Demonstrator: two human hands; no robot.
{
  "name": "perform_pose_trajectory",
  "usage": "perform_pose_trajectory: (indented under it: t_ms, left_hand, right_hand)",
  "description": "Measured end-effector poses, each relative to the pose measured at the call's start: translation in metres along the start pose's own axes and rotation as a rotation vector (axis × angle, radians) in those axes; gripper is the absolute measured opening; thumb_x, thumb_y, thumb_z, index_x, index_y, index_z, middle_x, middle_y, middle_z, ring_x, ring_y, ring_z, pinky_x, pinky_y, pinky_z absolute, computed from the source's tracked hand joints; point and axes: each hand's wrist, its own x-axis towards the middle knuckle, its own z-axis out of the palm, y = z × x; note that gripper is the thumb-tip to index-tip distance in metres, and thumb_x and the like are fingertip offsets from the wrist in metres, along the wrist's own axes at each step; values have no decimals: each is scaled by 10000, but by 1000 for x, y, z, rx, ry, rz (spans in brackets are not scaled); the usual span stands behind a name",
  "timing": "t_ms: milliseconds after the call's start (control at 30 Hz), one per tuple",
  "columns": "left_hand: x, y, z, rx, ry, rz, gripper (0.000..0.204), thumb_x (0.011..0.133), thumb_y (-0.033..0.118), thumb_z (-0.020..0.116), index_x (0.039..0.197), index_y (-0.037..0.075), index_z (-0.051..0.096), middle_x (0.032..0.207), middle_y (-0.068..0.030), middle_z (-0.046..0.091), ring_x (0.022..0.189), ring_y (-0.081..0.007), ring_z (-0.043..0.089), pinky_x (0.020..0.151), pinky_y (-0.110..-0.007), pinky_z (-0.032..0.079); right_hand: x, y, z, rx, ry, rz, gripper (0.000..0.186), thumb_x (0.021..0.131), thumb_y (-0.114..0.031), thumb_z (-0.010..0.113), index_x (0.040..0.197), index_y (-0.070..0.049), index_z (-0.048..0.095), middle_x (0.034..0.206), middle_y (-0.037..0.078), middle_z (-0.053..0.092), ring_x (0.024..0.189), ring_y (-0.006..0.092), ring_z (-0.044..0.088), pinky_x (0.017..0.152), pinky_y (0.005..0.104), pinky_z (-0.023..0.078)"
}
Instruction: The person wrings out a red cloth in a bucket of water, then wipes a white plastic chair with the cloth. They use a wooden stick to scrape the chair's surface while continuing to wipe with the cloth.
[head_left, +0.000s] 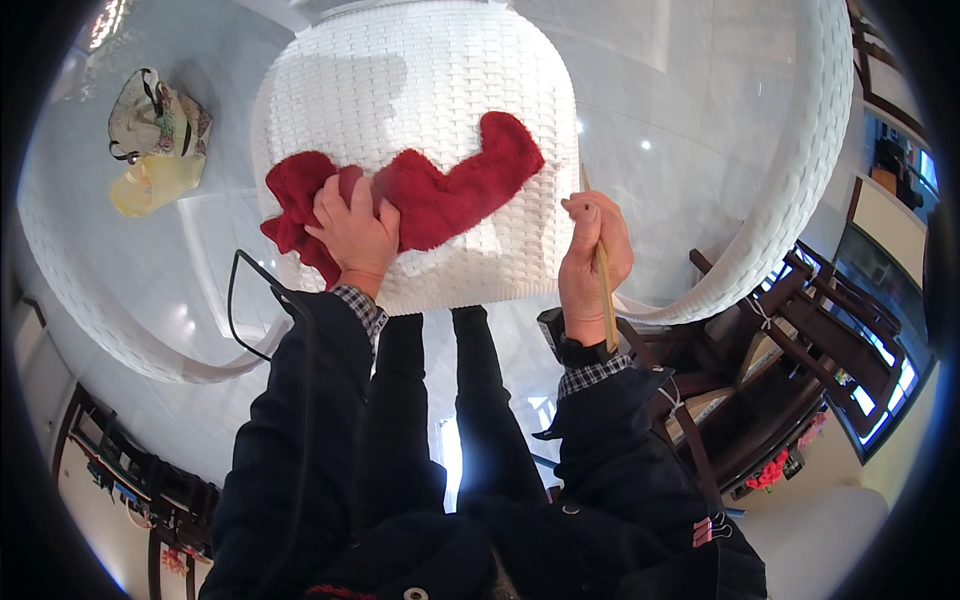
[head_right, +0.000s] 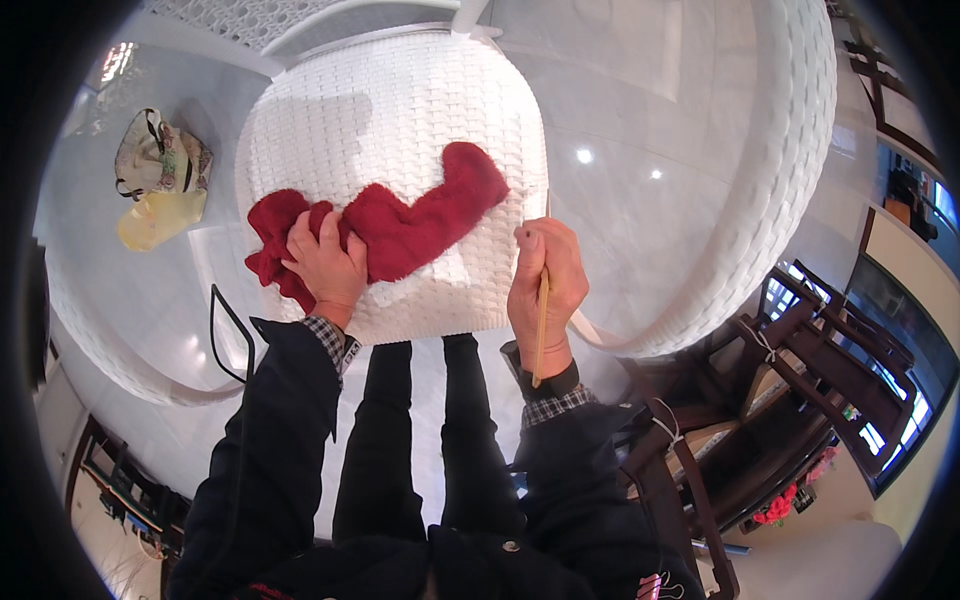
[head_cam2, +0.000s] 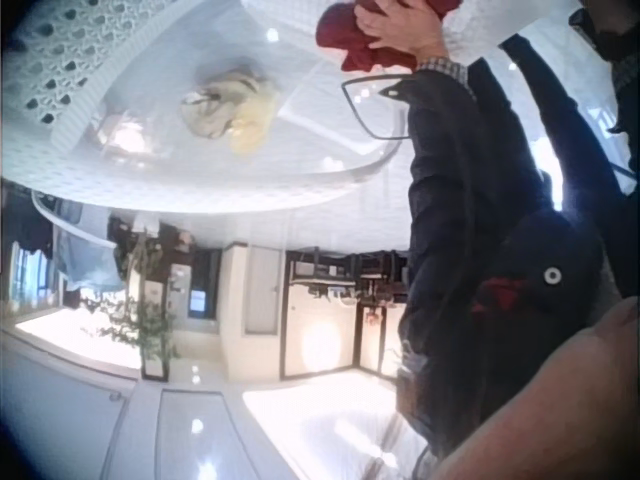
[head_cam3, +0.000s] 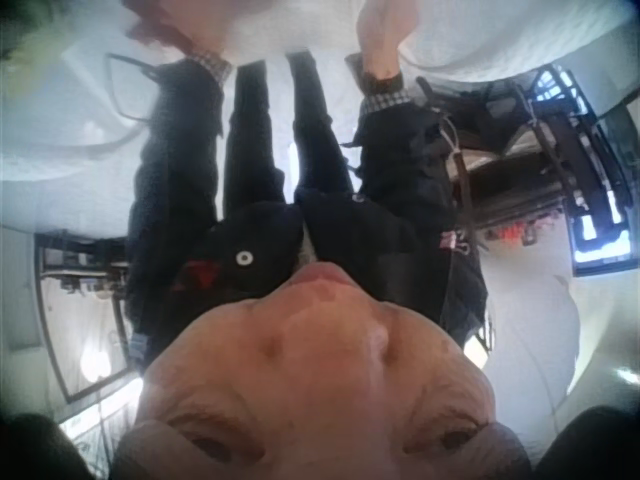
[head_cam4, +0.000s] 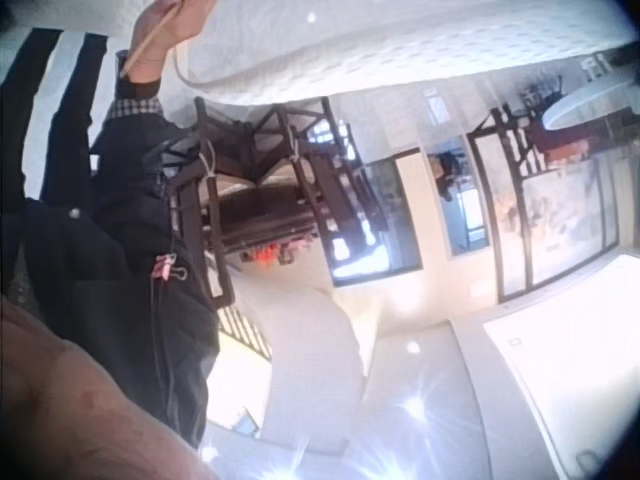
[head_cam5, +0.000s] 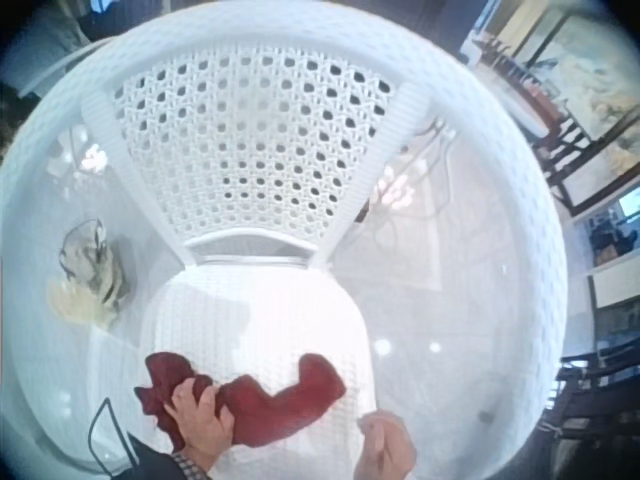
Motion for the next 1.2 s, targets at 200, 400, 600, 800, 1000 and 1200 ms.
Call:
perform_pose_trajectory:
  t_ms: [200,400,600,800,1000,1200]
  left_hand:
    - [-1,0,0,-18,-11,0,399,802,350,642,1169,195,645,1381,-121,427,1301,-384,377,942,-770,314]
    - [0,-1,0,24,2,19,393,799,313,651,1170,184,638,1372,-129,444,1262,-378,402,987,-676,306]
    - [0,-2,2,1,1,11,405,788,343,656,1161,184,648,1382,-121,431,1285,-383,388,956,-747,308]
    - [-1,-1,-1,4,0,31,409,791,331,660,1170,177,642,1377,-133,435,1279,-394,390,956,-744,314]
    - [-1,0,-2,-26,14,29,410,802,331,648,1181,175,637,1380,-141,430,1285,-397,384,957,-760,303]
    - [1,-2,1,34,29,49,405,795,327,655,1169,174,640,1366,-133,441,1269,-384,401,959,-711,321]
  right_hand:
    - [-6,9,3,295,53,217,361,1044,-151,398,736,12,492,800,123,585,770,209,609,724,335,519]
    - [4,17,12,360,107,205,385,1052,-164,364,728,5,486,794,115,580,754,205,619,691,324,499]
    - [-3,23,16,132,5,129,412,1055,-199,395,697,-2,444,732,99,527,803,205,594,698,375,551]
    - [4,41,5,-423,-55,-244,170,843,71,642,737,6,526,745,146,540,750,349,573,635,418,488]
    - [-3,27,12,-147,-87,-337,162,784,83,674,746,1,539,794,142,557,823,350,592,692,407,496]
    - [-11,21,24,47,-136,-255,184,774,90,664,700,-4,525,729,123,536,763,313,585,641,390,477]
